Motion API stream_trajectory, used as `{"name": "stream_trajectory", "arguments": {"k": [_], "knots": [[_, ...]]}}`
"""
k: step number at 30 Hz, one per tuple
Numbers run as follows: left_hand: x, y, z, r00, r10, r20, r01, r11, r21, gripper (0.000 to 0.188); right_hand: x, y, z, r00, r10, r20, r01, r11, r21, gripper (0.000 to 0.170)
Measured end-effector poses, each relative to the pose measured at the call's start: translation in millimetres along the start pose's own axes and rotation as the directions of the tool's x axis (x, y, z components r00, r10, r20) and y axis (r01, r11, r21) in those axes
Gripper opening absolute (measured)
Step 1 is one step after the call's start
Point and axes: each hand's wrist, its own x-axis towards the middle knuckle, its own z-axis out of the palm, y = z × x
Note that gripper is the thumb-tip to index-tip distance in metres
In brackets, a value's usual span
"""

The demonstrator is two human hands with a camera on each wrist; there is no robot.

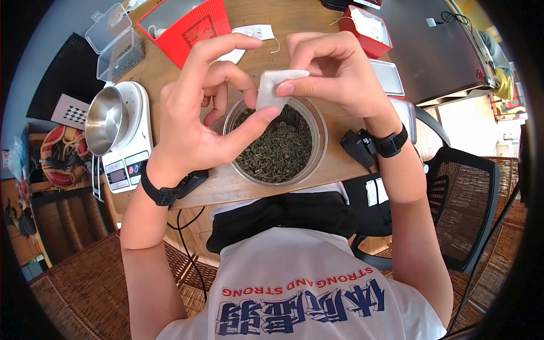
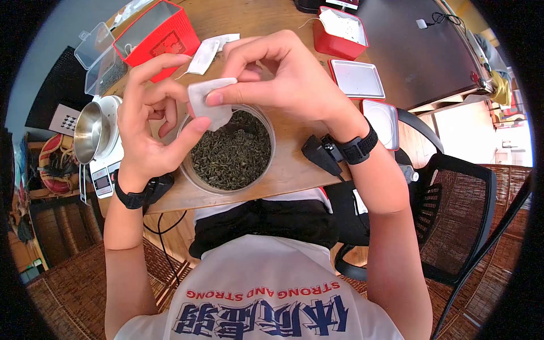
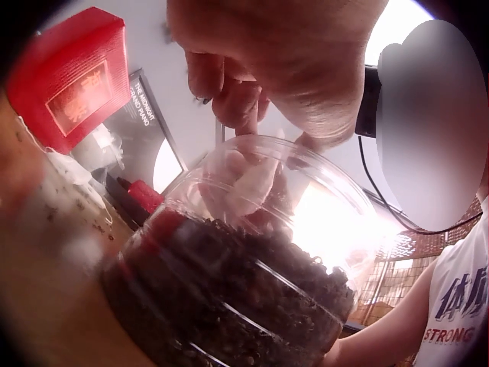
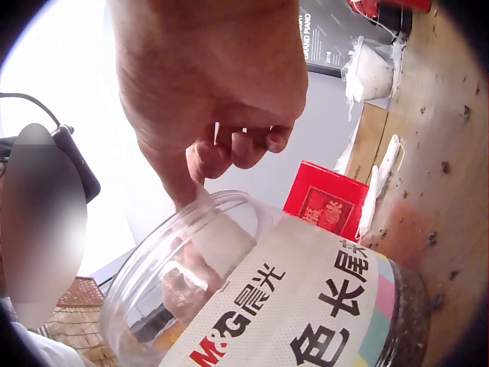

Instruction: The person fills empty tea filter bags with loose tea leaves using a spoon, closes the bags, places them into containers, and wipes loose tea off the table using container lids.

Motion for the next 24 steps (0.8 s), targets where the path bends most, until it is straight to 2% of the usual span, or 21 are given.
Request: {"name": "stream_trajectory", "arguments": {"k": [6,9,12,13,14,15,18,19,20,22,24], "knots": [[-1,3,1,0.996,-0.033,0.081,0.031,0.999,0.027,0.069,0,7,0,0.999,-0.008,-0.051,0.010,0.999,0.034,0.030],[-1,4,0,0.996,-0.039,0.077,0.038,0.999,0.023,0.066,-1,7,1,0.999,-0.035,-0.032,0.036,0.999,0.024,0.020],[-2,2,0,0.998,-0.042,0.053,0.040,0.999,0.028,0.062,-2,2,6,0.999,0.043,-0.004,-0.043,0.998,0.053,0.016],[-2,2,3,0.999,-0.025,0.024,0.024,0.999,0.041,0.061,-2,3,8,0.999,0.048,-0.013,-0.045,0.985,0.165,0.006],[-2,2,5,1.000,-0.009,-0.005,0.009,0.998,0.054,0.060,-3,5,9,0.998,0.055,-0.021,-0.047,0.960,0.275,0.010],[-2,0,5,1.000,-0.017,-0.011,0.017,0.999,0.033,0.061,-2,6,2,0.998,0.054,0.034,-0.059,0.983,0.173,0.017],[0,2,8,1.000,-0.020,-0.021,0.021,0.998,0.053,0.064,-1,13,8,0.999,0.021,-0.037,-0.010,0.962,0.271,0.018],[0,4,10,0.999,-0.031,-0.034,0.033,0.999,0.043,0.066,-1,7,9,0.995,0.069,-0.069,-0.049,0.966,0.254,0.016],[0,4,11,0.999,-0.035,-0.034,0.036,0.998,0.044,0.066,-1,7,9,0.995,0.070,-0.067,-0.051,0.965,0.257,0.016],[0,3,11,1.000,-0.008,-0.028,0.010,0.997,0.074,0.064,0,9,3,0.997,0.066,-0.032,-0.058,0.976,0.211,0.004],[-1,1,10,1.000,-0.017,-0.018,0.018,0.997,0.077,0.064,1,11,-5,0.998,0.068,-0.005,-0.066,0.980,0.186,0.008]]}}
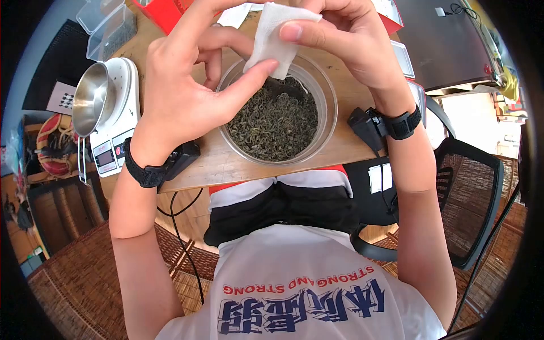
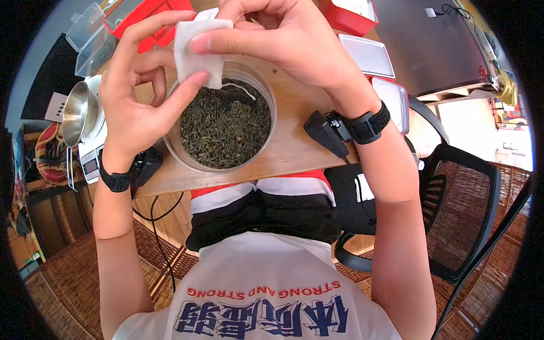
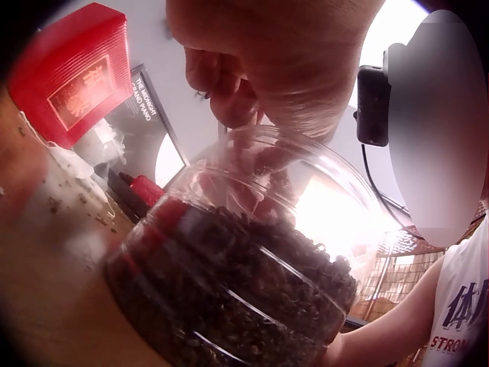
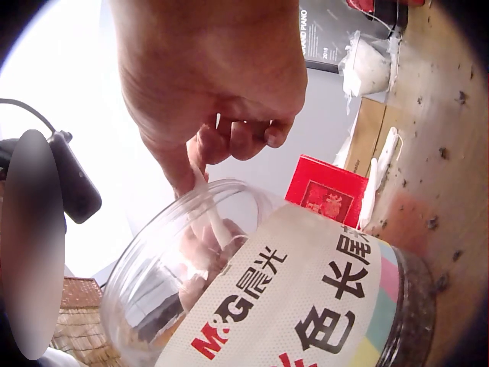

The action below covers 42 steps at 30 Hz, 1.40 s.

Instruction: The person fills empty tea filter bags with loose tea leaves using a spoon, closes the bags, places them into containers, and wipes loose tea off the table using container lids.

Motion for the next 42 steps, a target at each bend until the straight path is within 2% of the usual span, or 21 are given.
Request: {"name": "stream_trajectory", "arguments": {"k": [1,2,4,8,10,15,19,23,26,28,30,31,32,35,37,42], "knots": [[0,-1,0,1.000,-0.008,0.009,0.008,1.000,0.003,0.065,0,0,-3,1.000,0.009,0.027,-0.008,1.000,-0.027,0.015],[-1,-1,0,1.000,-0.005,0.010,0.005,1.000,0.003,0.065,0,0,-1,1.000,0.007,0.026,-0.006,1.000,-0.028,0.015],[-1,-1,-1,1.000,-0.014,0.009,0.014,1.000,0.021,0.065,-1,2,5,0.999,-0.041,-0.030,0.044,0.994,0.104,0.022],[1,2,-1,0.997,-0.075,-0.007,0.075,0.997,-0.002,0.065,1,2,7,0.999,-0.039,-0.038,0.042,0.995,0.087,0.017],[1,-1,-4,0.997,-0.072,0.025,0.072,0.997,0.006,0.063,2,0,9,0.999,-0.017,-0.042,0.017,1.000,0.002,0.008],[1,-1,-5,0.998,-0.059,0.026,0.059,0.998,0.013,0.060,3,3,6,0.996,-0.084,-0.027,0.084,0.996,0.027,0.017],[0,-4,-5,0.997,-0.072,0.041,0.073,0.997,-0.016,0.068,1,3,7,0.993,-0.070,-0.099,0.077,0.995,0.063,0.018],[2,-4,-3,0.999,-0.046,-0.014,0.046,0.998,-0.052,0.081,2,4,5,0.991,-0.065,-0.119,0.072,0.996,0.056,0.019],[2,-5,-5,0.999,-0.048,0.010,0.049,0.997,-0.066,0.083,1,2,8,0.990,-0.079,-0.120,0.093,0.989,0.112,0.017],[2,-6,-3,0.999,-0.048,-0.016,0.046,0.995,-0.086,0.079,0,-2,10,0.991,-0.090,-0.102,0.079,0.991,-0.104,0.016],[1,-6,-3,0.998,-0.052,-0.038,0.048,0.993,-0.109,0.076,-1,-4,3,0.995,-0.083,-0.053,0.074,0.983,-0.166,0.016],[0,-5,-8,0.998,-0.059,0.037,0.061,0.997,-0.050,0.078,-2,-4,1,0.997,-0.075,-0.004,0.072,0.971,-0.229,0.017],[0,-4,-10,0.991,-0.069,0.111,0.068,0.998,0.010,0.081,-2,-5,1,0.997,-0.071,-0.006,0.068,0.971,-0.227,0.017],[0,-4,-7,0.997,-0.021,0.074,0.021,1.000,0.001,0.078,-3,-6,6,0.999,-0.034,-0.024,0.029,0.977,-0.211,0.015],[2,0,-7,0.998,-0.015,0.064,0.014,1.000,0.010,0.077,-1,-5,15,0.982,-0.106,-0.159,0.077,0.981,-0.179,0.015],[0,0,-7,0.999,0.010,0.049,-0.010,1.000,-0.014,0.076,-5,-6,8,0.995,-0.091,-0.047,0.073,0.951,-0.301,0.019]]}}
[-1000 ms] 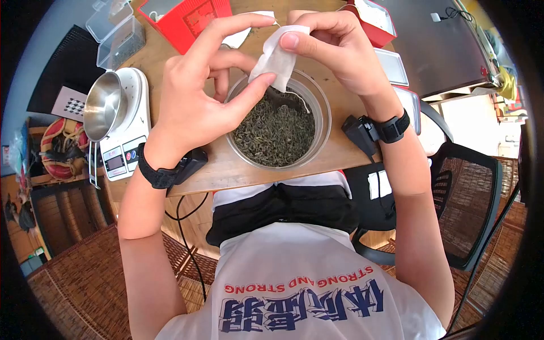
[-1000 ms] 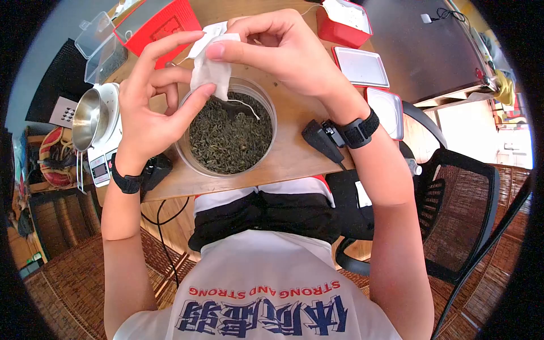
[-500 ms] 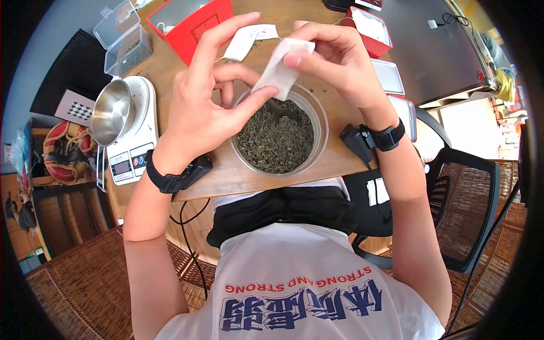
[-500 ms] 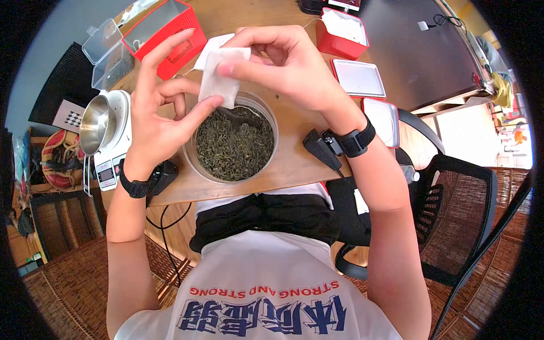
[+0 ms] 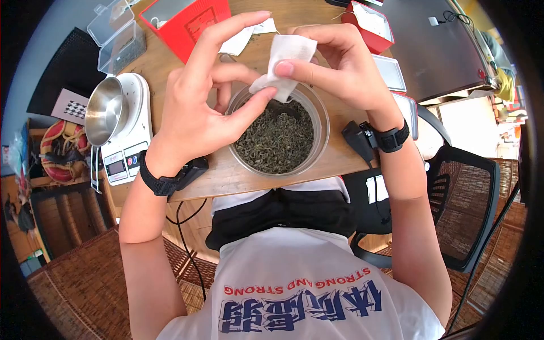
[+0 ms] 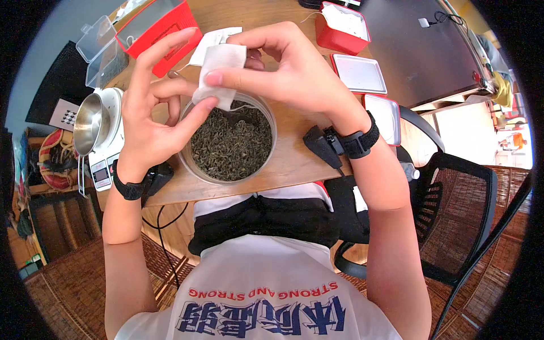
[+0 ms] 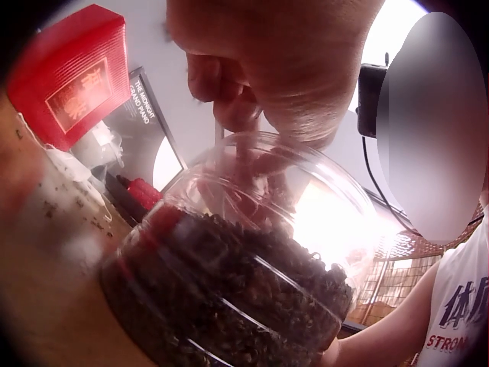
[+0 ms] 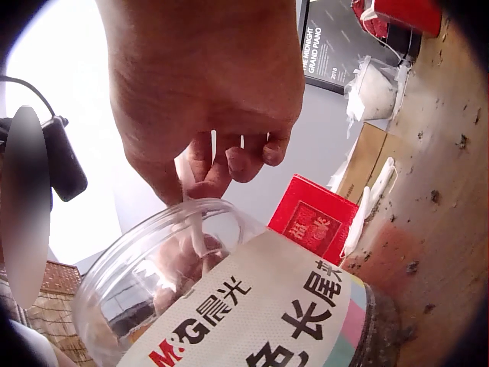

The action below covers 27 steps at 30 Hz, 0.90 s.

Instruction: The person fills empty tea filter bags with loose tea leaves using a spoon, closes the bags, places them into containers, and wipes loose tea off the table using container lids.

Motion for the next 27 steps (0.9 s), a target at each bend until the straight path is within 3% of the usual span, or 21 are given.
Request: {"name": "stream_trajectory", "arguments": {"k": [2,5,9,13,16,18,19,22,23,24,26,27], "knots": [[0,2,-1,0.999,-0.022,0.025,0.023,1.000,-0.018,0.076,1,3,0,0.999,0.005,0.034,-0.005,1.000,-0.020,0.022],[-1,-1,1,1.000,-0.018,0.003,0.019,0.999,-0.051,0.071,0,3,2,0.998,0.041,-0.043,-0.031,0.979,0.200,0.022],[-4,0,-1,0.999,-0.041,-0.009,0.040,0.992,-0.116,0.062,3,6,-1,0.995,0.088,-0.041,-0.077,0.974,0.215,0.024],[-3,-3,-1,0.995,-0.047,-0.085,0.033,0.988,-0.151,0.054,10,12,-8,0.992,0.036,-0.118,-0.010,0.978,0.209,0.023],[0,4,-2,0.993,-0.062,-0.097,0.050,0.991,-0.122,0.047,17,19,-21,0.981,-0.014,-0.195,0.037,0.993,0.113,0.023],[0,2,-1,0.992,-0.123,-0.037,0.117,0.984,-0.135,0.042,22,19,-38,0.945,0.058,-0.321,-0.076,0.996,-0.043,0.024],[0,2,-1,0.992,-0.121,-0.038,0.115,0.984,-0.136,0.038,21,0,-46,0.906,0.197,-0.375,-0.280,0.943,-0.182,0.026],[0,3,-1,0.994,-0.099,-0.035,0.094,0.989,-0.115,0.037,18,10,-104,0.881,0.155,-0.447,-0.350,0.849,-0.395,0.035],[1,0,3,0.991,-0.092,-0.100,0.078,0.986,-0.144,0.036,17,35,-137,0.834,0.084,-0.545,-0.393,0.785,-0.479,0.046],[2,0,4,0.991,-0.086,-0.107,0.070,0.986,-0.150,0.036,17,37,-157,0.800,0.109,-0.590,-0.469,0.727,-0.502,0.051],[0,1,1,0.996,-0.080,-0.050,0.072,0.987,-0.140,0.035,17,24,-169,0.791,0.213,-0.573,-0.577,0.573,-0.583,0.030],[-1,0,1,0.995,-0.080,-0.058,0.071,0.988,-0.140,0.035,15,29,-175,0.795,0.210,-0.569,-0.571,0.573,-0.588,0.030]]}}
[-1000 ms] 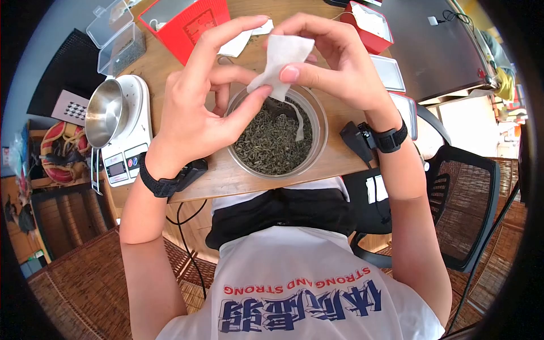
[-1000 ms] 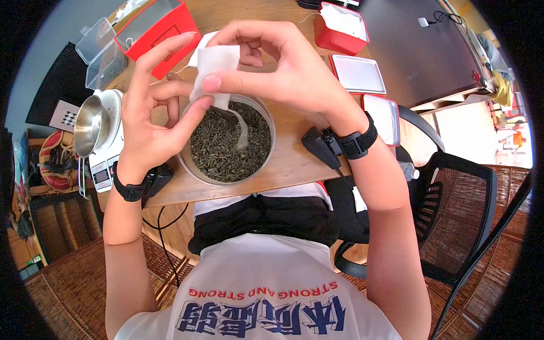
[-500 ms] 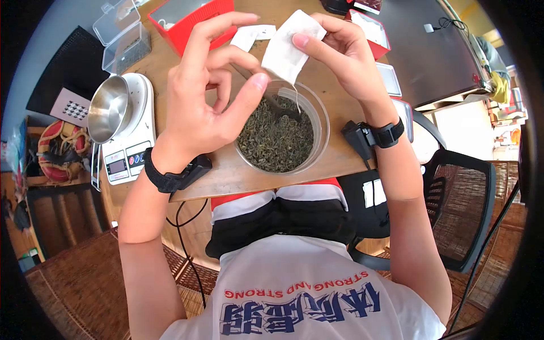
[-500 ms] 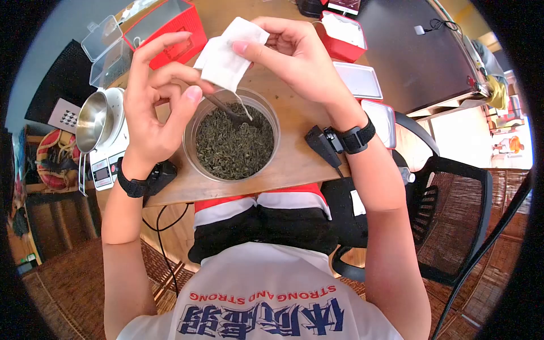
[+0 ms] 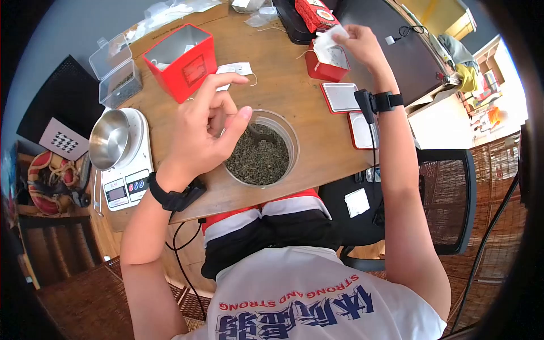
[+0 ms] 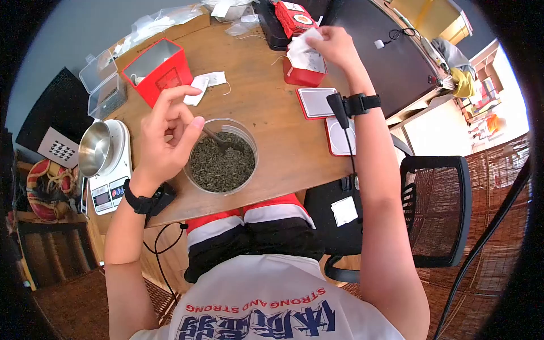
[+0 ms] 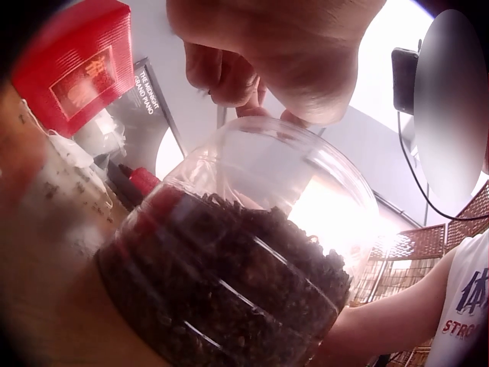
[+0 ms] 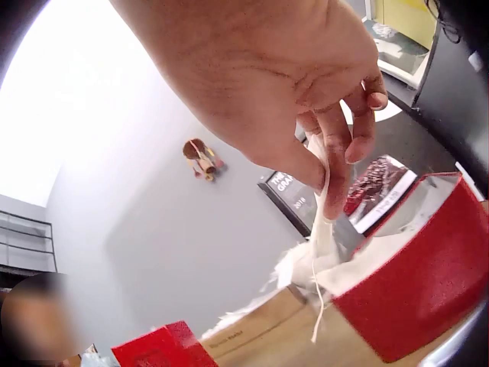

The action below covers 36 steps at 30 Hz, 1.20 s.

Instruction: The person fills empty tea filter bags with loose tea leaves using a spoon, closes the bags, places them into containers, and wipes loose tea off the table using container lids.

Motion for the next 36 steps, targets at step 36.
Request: {"name": "stream_trajectory", "arguments": {"k": [36], "knots": [[-2,-10,-5,0.975,0.201,0.090,-0.208,0.975,0.076,0.016,-12,-158,64,0.700,-0.700,0.140,0.704,0.710,0.029,0.023]]}}
